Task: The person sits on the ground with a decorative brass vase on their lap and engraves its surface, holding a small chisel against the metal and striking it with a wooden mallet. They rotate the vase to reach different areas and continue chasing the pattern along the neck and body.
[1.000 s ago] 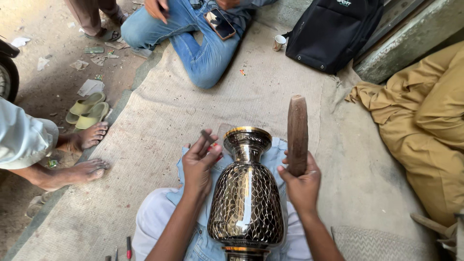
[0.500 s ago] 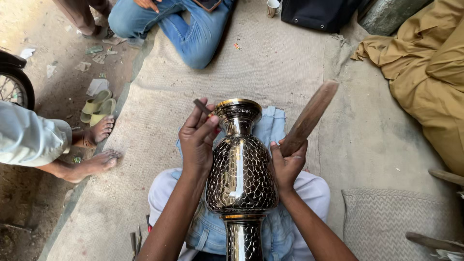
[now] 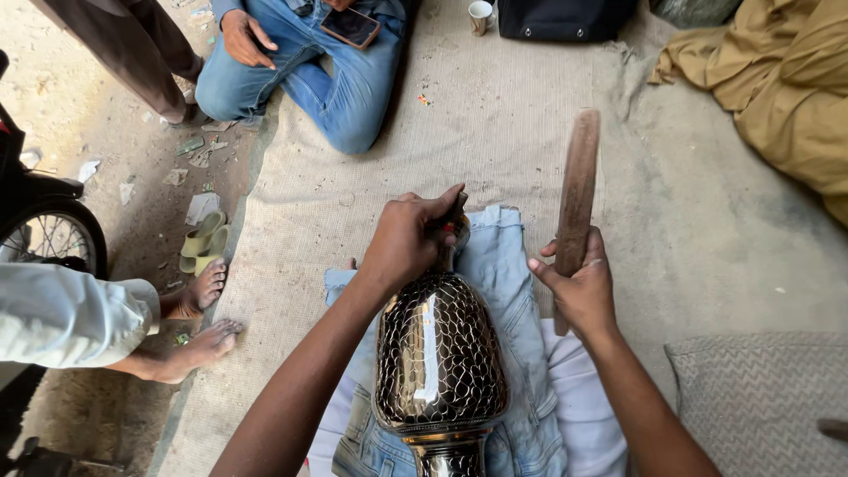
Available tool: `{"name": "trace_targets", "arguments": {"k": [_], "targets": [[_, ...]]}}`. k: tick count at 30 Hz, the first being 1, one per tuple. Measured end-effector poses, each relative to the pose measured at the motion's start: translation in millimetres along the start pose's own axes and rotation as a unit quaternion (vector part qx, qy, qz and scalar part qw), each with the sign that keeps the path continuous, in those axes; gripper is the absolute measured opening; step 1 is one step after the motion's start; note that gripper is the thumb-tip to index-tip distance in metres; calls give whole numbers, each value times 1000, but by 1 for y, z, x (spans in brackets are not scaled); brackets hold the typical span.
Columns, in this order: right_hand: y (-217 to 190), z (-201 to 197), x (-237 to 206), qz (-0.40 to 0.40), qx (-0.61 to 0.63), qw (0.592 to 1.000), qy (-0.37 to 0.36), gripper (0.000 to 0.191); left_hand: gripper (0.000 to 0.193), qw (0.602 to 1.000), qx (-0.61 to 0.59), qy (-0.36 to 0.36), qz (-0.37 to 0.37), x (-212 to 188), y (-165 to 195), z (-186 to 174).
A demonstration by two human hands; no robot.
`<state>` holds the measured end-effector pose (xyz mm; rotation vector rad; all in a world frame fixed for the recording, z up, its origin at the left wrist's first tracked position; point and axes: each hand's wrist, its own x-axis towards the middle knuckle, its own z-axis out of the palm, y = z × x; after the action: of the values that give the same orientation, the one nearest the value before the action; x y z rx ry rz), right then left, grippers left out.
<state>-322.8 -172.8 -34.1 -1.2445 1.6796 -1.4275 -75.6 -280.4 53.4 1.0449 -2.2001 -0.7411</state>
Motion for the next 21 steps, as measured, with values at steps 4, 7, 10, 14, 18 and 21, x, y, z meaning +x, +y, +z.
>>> {"name": "trace_targets", "arguments": {"k": [4, 7, 10, 14, 18, 21], "targets": [[20, -13, 9, 18, -69, 997, -34, 53, 62, 998, 56, -28, 22, 7, -3, 12], [25, -19, 20, 72, -126, 987, -72, 53, 63, 997, 61, -40, 9, 12, -3, 18], [24, -23, 32, 67, -199, 973, -92, 50, 64, 995, 71, -59, -38, 17, 2, 21], [20, -20, 45, 143, -16, 982, -122, 45, 61, 995, 76, -59, -22, 22, 8, 24], [16, -17, 48, 140, -136, 970, -147, 44, 56, 989, 79, -71, -108, 23, 12, 26], [12, -13, 46, 122, -46, 983, -128, 36, 57, 991, 87, -65, -76, 24, 10, 25]]}}
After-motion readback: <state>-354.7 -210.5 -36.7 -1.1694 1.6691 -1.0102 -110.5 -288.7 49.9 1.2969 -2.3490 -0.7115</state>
